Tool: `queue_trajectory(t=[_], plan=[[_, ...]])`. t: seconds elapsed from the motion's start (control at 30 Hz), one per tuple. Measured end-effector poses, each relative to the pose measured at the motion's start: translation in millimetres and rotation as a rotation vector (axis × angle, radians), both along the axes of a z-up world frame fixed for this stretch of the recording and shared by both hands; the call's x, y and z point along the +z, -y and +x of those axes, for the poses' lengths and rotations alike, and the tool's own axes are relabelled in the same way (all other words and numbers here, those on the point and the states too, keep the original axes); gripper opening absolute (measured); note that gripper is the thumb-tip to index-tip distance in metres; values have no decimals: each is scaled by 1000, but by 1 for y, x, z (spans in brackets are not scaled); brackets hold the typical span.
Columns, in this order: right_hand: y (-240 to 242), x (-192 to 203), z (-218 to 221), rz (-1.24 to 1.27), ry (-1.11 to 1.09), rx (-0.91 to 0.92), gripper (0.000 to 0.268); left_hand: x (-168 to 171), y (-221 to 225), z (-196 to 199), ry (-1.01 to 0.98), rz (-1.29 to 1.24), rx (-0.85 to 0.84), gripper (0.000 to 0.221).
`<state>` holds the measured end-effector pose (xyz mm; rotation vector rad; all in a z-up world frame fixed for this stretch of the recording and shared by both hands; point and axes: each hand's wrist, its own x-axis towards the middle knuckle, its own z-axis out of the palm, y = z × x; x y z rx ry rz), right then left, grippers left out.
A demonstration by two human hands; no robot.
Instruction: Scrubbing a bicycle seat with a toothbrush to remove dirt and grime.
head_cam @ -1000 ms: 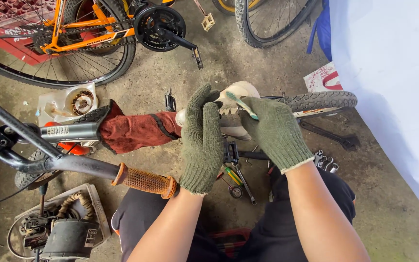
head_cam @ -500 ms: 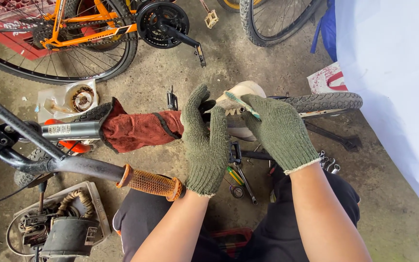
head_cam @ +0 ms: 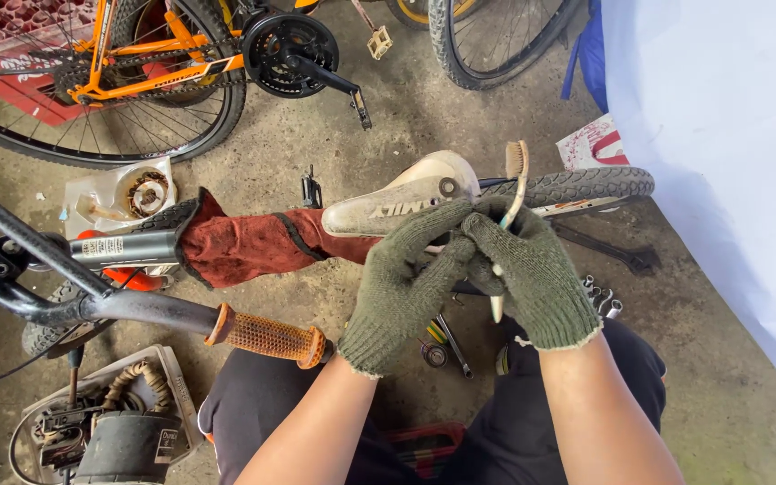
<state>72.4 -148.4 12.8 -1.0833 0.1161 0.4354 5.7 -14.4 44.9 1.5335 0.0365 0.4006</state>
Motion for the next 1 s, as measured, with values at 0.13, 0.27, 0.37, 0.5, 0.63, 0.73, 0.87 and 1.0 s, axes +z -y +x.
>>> queue_trajectory(t=[0.13,0.27,0.37,0.5,0.63,0.73,0.87,1.0], plan=[[3,-5,-11,201,-14,2,9,6,3,-10,-76,-409,-122,38],[21,-17,-17,414,127,138,13,-15,3,-6,5,-294,-72,32],[19,11,-28,301,173,178,21,-10,4,-12,-9,-538,-169,33],[8,45,-40,-328,103,15,11,1,1,-16,-1,99,-59,31],[19,50,-46,-379,180,54,19,8,-3,-22,53,254,-55,30],[26,39,-48,-279,389,100,23,7,-5,-23,87,329,-51,30],[13,53,-50,-416,268,80,25,-11,3,-14,43,320,12,32],[15,51,-59,-474,359,67,24,8,5,-9,-155,-430,2,40]])
